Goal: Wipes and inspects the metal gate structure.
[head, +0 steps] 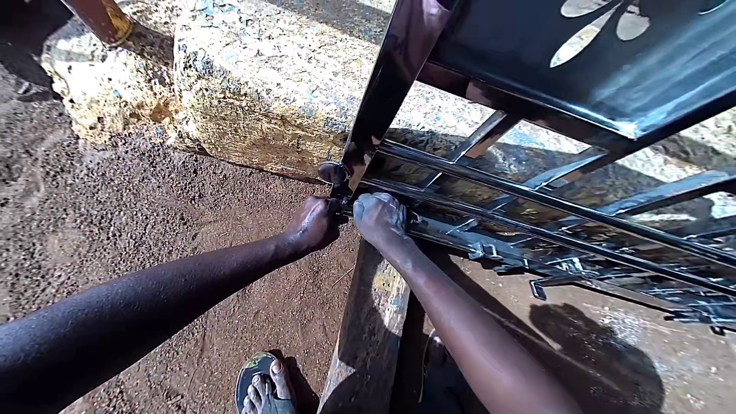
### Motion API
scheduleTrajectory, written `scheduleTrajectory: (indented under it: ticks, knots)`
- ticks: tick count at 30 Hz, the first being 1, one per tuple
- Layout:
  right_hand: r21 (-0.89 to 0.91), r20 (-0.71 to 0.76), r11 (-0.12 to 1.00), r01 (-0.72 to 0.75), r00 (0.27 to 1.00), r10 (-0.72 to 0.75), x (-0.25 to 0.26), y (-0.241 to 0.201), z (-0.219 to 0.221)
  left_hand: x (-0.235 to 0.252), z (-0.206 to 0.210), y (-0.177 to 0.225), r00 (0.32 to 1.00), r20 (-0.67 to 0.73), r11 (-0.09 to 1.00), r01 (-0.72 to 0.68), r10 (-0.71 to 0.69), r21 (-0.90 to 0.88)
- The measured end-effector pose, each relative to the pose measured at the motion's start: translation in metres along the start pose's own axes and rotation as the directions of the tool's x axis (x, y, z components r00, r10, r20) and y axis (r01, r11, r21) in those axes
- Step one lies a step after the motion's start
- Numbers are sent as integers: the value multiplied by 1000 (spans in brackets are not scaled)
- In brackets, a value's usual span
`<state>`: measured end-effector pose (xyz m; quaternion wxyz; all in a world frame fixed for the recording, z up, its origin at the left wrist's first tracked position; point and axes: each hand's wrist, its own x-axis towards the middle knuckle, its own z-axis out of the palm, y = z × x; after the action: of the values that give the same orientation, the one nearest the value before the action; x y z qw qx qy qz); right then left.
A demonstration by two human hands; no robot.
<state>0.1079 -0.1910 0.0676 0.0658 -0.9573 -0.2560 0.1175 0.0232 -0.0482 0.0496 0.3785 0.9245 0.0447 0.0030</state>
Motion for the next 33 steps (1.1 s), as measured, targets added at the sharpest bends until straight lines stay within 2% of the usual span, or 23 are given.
scheduleTrajectory:
  ticks: [2,3,5,8,10,11,12,14,15,16,18,20,24,26,28,30,33]
  knots:
    - [20,-18,989,149,989,-149,-21,13,-18,0,1,-1,999,-26,1000,-19,19,2]
    - [15,13,992,127,992,-127,-22,16,-23,0,1,-1,999,-32,1000,-17,17,7]
    - [-12,133,998,-61,989,62,-1,9,-22,0,0,1,1000,-25,1000,-4,5,13]
    - [-65,181,964,-256,947,264,29,-16,1,-1,1,1,1000,-12,1000,-1,1,23]
    - [-28,322,956,-292,903,285,22,-36,-28,-1,-4,1,1000,11,1000,5,-6,22]
    - [-7,345,961,-277,901,262,13,-36,-38,-1,-5,2,1000,27,1000,13,-13,21]
    - [13,309,970,-243,924,227,6,-30,-40,0,-5,1,999,29,1000,14,-15,19]
    - [-2,146,985,-175,974,174,-1,-12,-22,0,-5,1,999,24,1000,22,-22,19]
    - [-37,65,985,-169,983,171,5,-4,-6,0,-5,1,999,19,999,29,-29,25]
    - [-58,44,979,-198,979,201,13,-2,5,0,-4,2,999,18,999,36,-37,28]
    - [-68,115,952,-299,945,305,27,-10,15,-1,-2,3,999,24,999,43,-44,21]
    - [-62,125,951,-304,943,309,33,-16,14,1,-2,1,999,10,999,33,-33,20]
    - [-17,132,998,-54,990,56,-5,-10,-15,-1,-4,3,996,43,996,81,-83,40]
    - [6,144,1000,-13,990,12,-13,-12,-26,-1,-3,3,997,30,997,68,-69,41]
    - [55,213,987,-148,968,133,4,-19,-18,-2,-3,4,998,24,997,59,-60,40]
    - [113,182,966,-234,960,212,24,-19,7,-1,-4,5,998,29,997,63,-64,43]
    - [74,189,978,-194,966,178,17,-19,-1,-1,-4,7,996,43,996,75,-77,43]
